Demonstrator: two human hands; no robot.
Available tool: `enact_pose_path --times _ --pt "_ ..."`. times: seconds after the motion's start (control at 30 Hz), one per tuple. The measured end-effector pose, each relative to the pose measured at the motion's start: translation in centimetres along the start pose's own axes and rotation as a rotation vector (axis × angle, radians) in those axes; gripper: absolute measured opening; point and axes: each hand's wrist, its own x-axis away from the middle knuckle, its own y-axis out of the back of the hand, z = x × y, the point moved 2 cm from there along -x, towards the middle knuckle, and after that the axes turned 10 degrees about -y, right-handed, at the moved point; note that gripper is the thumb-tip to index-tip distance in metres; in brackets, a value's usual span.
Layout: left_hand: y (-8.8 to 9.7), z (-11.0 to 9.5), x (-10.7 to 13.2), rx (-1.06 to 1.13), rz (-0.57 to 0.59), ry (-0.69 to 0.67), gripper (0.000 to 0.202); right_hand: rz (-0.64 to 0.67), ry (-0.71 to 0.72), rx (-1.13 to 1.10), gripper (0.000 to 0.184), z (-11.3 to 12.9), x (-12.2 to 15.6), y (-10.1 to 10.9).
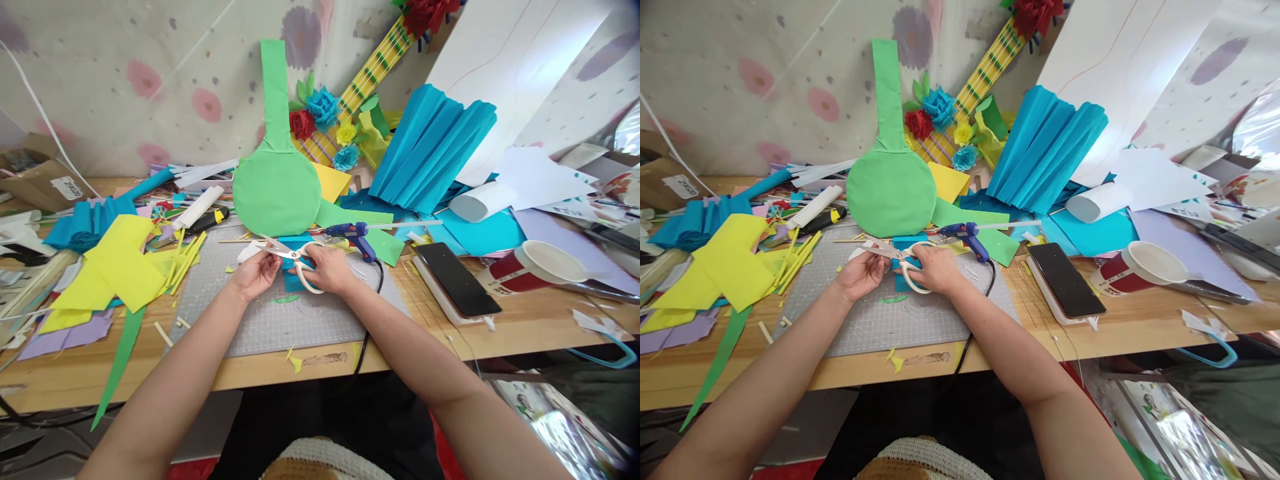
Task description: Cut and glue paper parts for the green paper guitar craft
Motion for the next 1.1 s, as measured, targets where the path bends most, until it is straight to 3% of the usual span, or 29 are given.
enact_pose_path --times 0.43,0.63,0.83,0.9,1.1 --pt "0.4 0.1 -0.1 0.048 0.037 0.059 0.027 -0.037 0.038 0.032 0.036 -0.5 0.0 -0.2" --pt "0.5 -0.4 0.0 0.006 0.153 0.028 0.027 -0.056 -0.042 0.053 0.04 -0.8 -0.2 -0.4" --pt "0.8 -0.9 -0.3 -0.275 0.169 -0.23 0.011 -0.019 -0.299 0.149 0.038 -2.2 -0.3 0.2" --pt "1.0 -1.1 -0.5 -0.4 0.157 -0.389 0.003 0.003 -0.367 0.171 0.034 -2.8 -0.2 0.6" --pt "2.2 -2.7 -0.8 -0.968 -0.004 -0.924 0.017 0.055 -0.427 0.194 0.027 -3.7 -0.1 1.3"
